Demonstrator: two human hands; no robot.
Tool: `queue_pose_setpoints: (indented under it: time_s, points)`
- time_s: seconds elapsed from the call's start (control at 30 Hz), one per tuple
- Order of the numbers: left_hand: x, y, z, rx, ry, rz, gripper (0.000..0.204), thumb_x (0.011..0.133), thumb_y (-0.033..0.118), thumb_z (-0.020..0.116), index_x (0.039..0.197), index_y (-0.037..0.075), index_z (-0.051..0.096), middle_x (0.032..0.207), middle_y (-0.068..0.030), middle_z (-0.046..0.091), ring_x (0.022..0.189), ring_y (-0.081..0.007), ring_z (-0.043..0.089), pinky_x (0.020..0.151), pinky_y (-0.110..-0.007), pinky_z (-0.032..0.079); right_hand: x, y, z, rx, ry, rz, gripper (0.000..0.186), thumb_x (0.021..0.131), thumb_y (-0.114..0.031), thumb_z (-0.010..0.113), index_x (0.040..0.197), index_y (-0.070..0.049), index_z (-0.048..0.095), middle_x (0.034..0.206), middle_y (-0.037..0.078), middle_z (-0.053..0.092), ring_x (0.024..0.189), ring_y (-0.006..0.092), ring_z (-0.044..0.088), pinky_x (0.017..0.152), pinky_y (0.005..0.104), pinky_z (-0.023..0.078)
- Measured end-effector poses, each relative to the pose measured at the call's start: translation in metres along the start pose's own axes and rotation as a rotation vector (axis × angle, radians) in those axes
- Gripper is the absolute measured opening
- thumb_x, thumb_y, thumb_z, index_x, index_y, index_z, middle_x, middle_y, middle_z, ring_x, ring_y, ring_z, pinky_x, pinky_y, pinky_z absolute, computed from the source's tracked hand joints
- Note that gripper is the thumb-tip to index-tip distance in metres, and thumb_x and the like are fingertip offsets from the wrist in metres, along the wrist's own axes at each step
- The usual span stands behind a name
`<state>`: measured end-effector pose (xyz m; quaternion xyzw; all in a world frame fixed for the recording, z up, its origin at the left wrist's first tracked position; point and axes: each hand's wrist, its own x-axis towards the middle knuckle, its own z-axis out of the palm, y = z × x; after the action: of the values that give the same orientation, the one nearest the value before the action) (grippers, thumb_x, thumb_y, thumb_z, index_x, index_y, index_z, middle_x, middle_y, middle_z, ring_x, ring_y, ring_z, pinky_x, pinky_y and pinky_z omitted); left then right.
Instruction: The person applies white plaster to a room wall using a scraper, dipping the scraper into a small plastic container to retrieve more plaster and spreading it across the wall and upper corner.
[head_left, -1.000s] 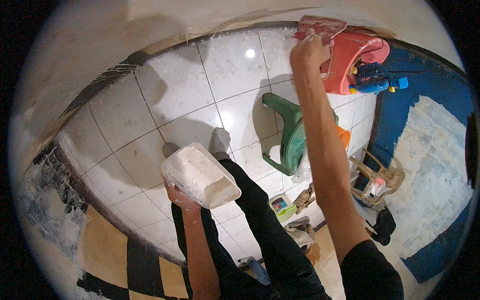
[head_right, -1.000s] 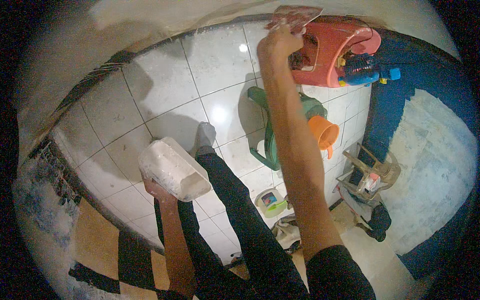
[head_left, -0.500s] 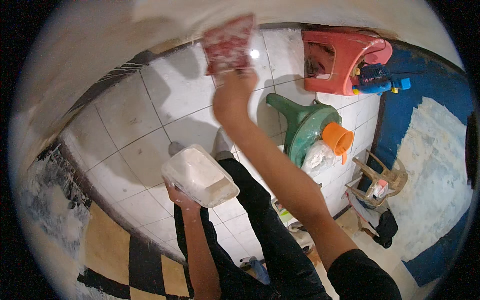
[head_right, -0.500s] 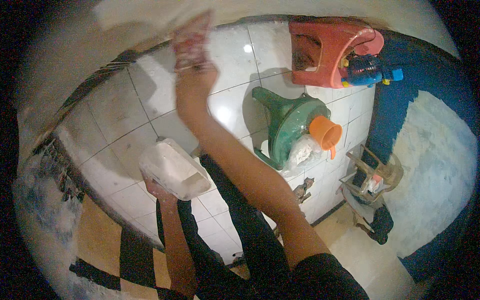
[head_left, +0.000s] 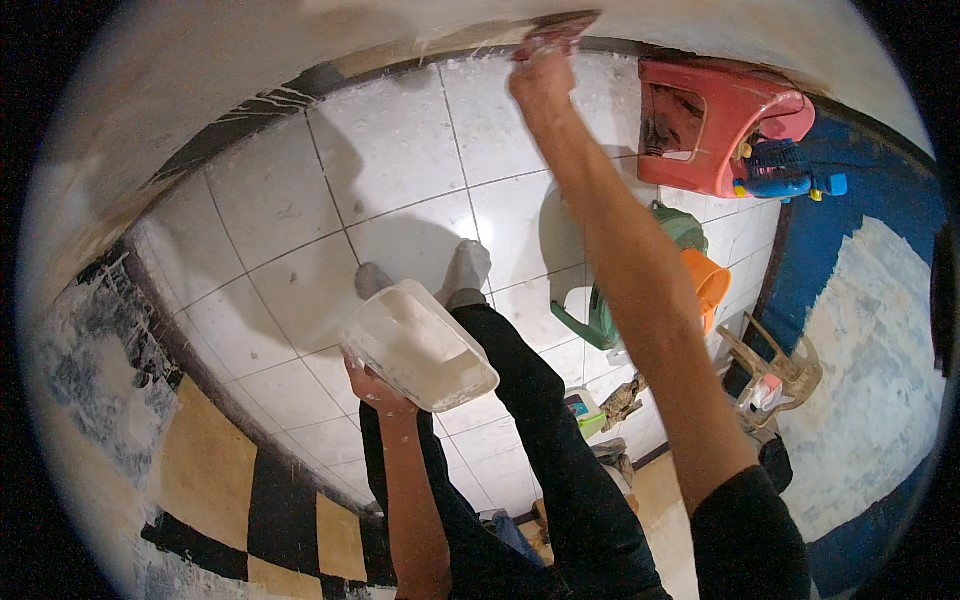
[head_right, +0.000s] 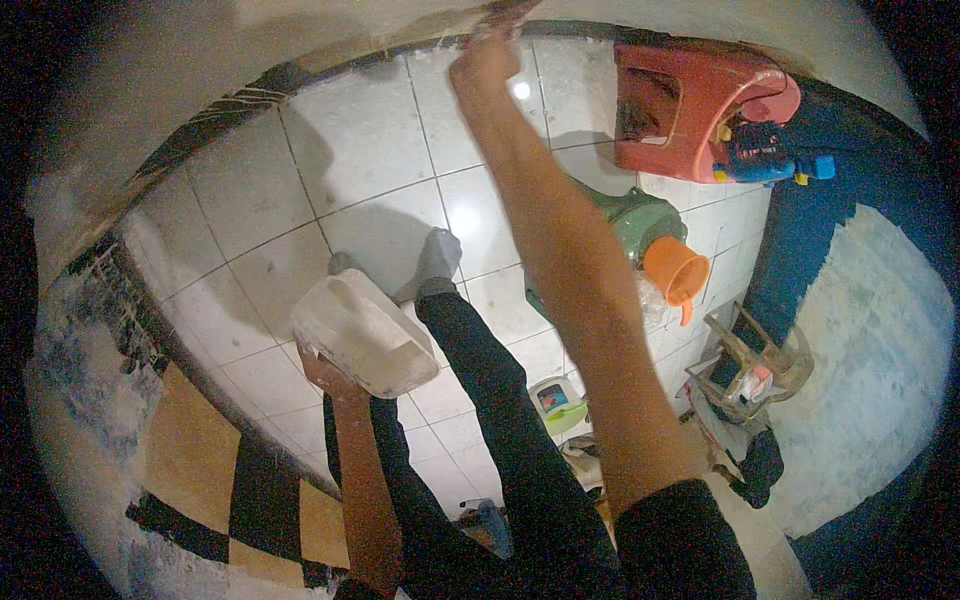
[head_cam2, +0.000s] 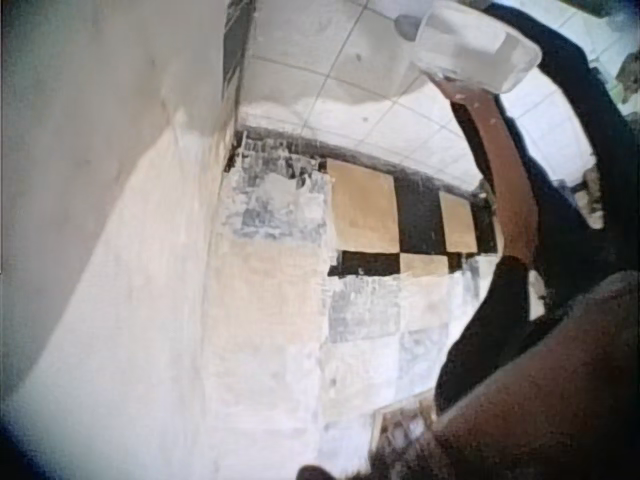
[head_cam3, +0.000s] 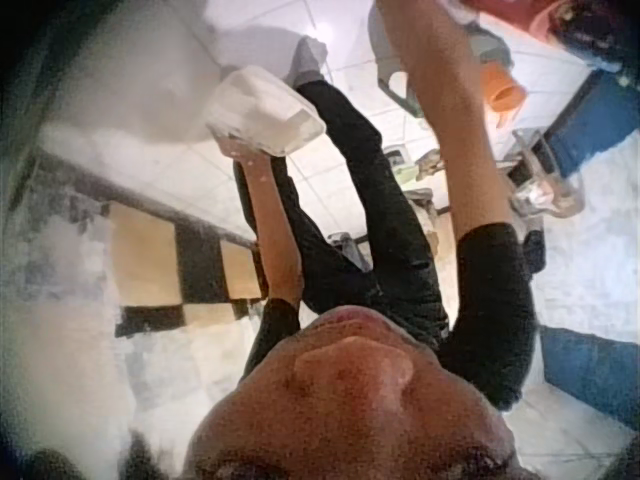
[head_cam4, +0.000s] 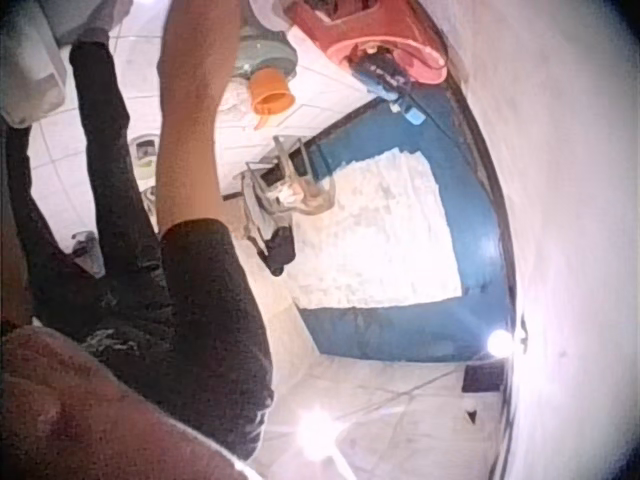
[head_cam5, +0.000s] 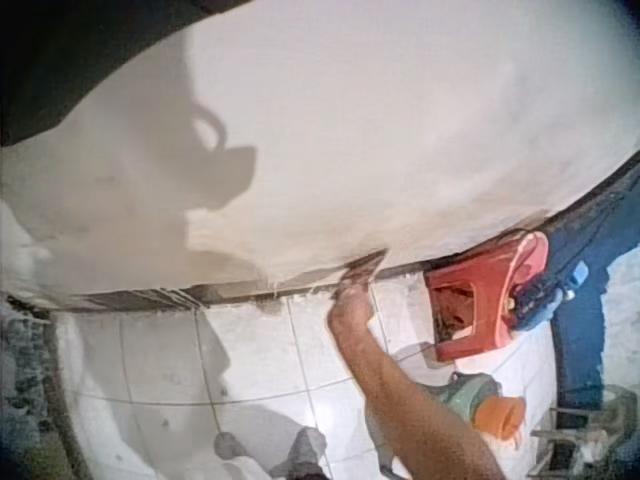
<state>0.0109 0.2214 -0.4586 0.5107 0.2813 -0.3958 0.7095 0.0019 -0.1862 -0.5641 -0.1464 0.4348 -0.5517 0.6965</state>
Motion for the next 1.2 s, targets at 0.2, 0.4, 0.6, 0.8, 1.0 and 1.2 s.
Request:
queue_pose_setpoints:
  time_s: [0.2, 0.4, 0.6, 0.8, 1.0, 1.2]
  points:
    - [-0.008, 0.007, 0.001, -0.266, -0.095, -0.117, 0.053, 0.088, 0.045, 0.029, 0.123, 0.007, 0.037, 0.122, -0.0134, 0.043, 0.111, -0.0307, 0.043, 0.092, -0.046, 0.037, -0.127, 0.016, 0.008, -0.049, 0.02, 0.235, 0.019, 0.081, 0.001, 0.047, 0.099, -0.003, 0.047, 0.093, 0.011, 0.055, 0.084, 0.023, 0.053, 0.079, 0.0423, 0.044]
    - [-0.005, 0.002, 0.01, -0.264, -0.149, -0.123, 0.055, 0.088, 0.045, 0.027, 0.125, 0.005, 0.035, 0.124, -0.014, 0.041, 0.111, -0.0321, 0.043, 0.093, -0.046, 0.037, -0.04, -0.073, -0.051, -0.246, -0.144, 0.175, 0.019, 0.084, -0.012, 0.044, 0.099, 0.0, 0.047, 0.097, 0.017, 0.057, 0.078, 0.0238, 0.055, 0.069, 0.0326, 0.046]
    - [-0.001, -0.003, 0.024, -0.284, -0.297, -0.099, 0.056, 0.088, 0.045, 0.027, 0.125, 0.004, 0.035, 0.124, -0.0147, 0.041, 0.11, -0.0321, 0.044, 0.093, -0.046, 0.037, 0.071, -0.199, -0.021, -0.417, -0.578, 0.116, 0.033, 0.087, -0.016, 0.038, 0.101, 0.012, 0.047, 0.102, 0.021, 0.055, 0.094, 0.0297, 0.054, 0.08, 0.0357, 0.048]
    - [-0.005, 0.005, 0.012, 0.071, -0.159, 0.061, 0.05, 0.089, 0.038, 0.028, 0.122, 0.002, 0.036, 0.122, -0.016, 0.042, 0.109, -0.0313, 0.045, 0.09, -0.044, 0.04, -0.032, -0.211, 0.024, -1.246, -0.643, -0.264, 0.028, 0.079, -0.005, 0.042, 0.102, 0.009, 0.048, 0.106, 0.022, 0.054, 0.093, 0.0241, 0.055, 0.079, 0.0286, 0.046]
    - [0.0, 0.004, 0.023, -0.279, -0.14, -0.1, 0.048, 0.089, 0.037, 0.029, 0.12, 0.003, 0.038, 0.12, -0.0161, 0.043, 0.107, -0.0315, 0.046, 0.088, -0.045, 0.042, -0.018, -0.163, -0.008, -0.724, -0.319, 0.261, 0.028, 0.082, -0.011, 0.044, 0.103, 0.007, 0.048, 0.101, 0.021, 0.056, 0.094, 0.0281, 0.055, 0.082, 0.0342, 0.046]
    - [-0.002, 0.004, 0.032, -0.209, -0.09, -0.073, 0.048, 0.089, 0.038, 0.028, 0.121, 0.003, 0.038, 0.12, -0.0161, 0.043, 0.106, -0.0316, 0.047, 0.088, -0.045, 0.042, 0.044, -0.138, 0.021, -0.45, -0.073, 0.357, 0.021, 0.08, 0.001, 0.035, 0.095, 0.006, 0.049, 0.086, 0.02, 0.056, 0.079, 0.0276, 0.058, 0.07, 0.0366, 0.052]
